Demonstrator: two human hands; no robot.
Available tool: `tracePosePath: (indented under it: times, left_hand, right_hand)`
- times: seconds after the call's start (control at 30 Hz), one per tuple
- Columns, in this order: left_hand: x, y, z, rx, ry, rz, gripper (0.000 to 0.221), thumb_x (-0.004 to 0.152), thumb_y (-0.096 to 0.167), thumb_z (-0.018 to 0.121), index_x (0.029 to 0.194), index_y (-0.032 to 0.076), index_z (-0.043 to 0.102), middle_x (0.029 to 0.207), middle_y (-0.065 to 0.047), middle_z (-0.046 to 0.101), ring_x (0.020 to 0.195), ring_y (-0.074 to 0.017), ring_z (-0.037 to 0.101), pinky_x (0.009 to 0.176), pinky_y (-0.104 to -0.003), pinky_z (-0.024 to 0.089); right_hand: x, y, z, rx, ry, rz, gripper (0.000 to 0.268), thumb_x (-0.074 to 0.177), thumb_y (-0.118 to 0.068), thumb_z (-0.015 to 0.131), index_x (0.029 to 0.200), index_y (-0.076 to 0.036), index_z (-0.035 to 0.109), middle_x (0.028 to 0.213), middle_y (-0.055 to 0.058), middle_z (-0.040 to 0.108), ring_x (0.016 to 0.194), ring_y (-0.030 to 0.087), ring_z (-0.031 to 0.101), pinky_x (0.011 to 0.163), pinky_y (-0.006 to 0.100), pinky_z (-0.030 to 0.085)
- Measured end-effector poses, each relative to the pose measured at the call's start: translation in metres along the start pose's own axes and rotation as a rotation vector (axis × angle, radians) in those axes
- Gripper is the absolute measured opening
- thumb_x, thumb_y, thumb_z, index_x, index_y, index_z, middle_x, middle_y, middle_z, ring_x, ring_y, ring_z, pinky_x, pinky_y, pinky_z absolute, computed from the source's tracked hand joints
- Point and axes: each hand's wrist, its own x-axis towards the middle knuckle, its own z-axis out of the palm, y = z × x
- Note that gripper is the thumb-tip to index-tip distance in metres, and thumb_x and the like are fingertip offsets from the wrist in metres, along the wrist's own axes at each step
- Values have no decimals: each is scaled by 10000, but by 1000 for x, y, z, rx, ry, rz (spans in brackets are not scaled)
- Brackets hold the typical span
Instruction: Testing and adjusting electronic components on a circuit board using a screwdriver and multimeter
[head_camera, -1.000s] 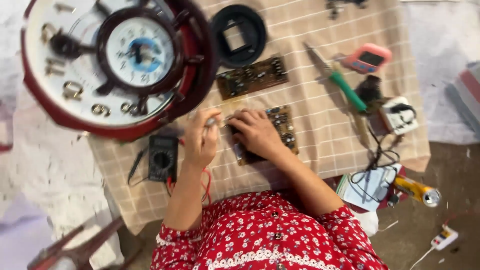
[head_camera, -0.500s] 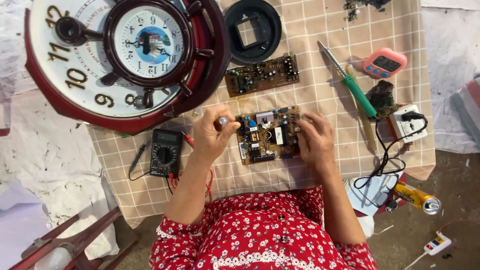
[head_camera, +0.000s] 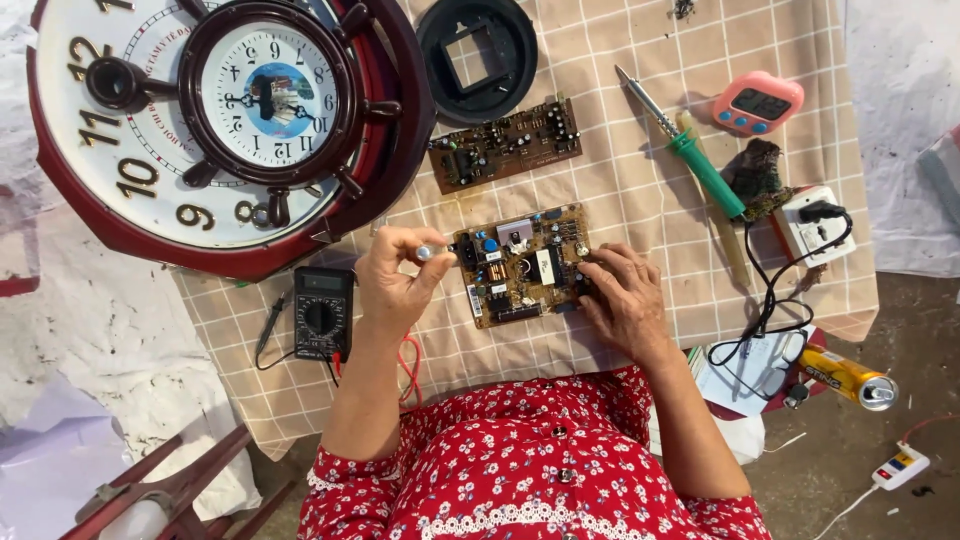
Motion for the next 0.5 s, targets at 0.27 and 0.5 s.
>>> tracePosePath:
  times: [0.27,0.5]
  left_hand:
    - [5,7,-3,56,-74,94,182,816,124,553,955,16,597,814,-90,610,617,-177,564,544,-246,464]
    - [-1,1,-6,-32,-35,-21,222,737,155,715,795,38,535,797,-80,634,558,-145,563,514,-215,461]
  right_hand:
    - [2,-3,-6,13,-13,-26,387,788,-401,533,1124,-209,536,1190,33,474,1171,238,408,919,337,263]
    - [2,-2,-5,-14,-30,-45,405,756,-378,576,1123,-211,534,1184,47,465,1169,250,406,916,345,263]
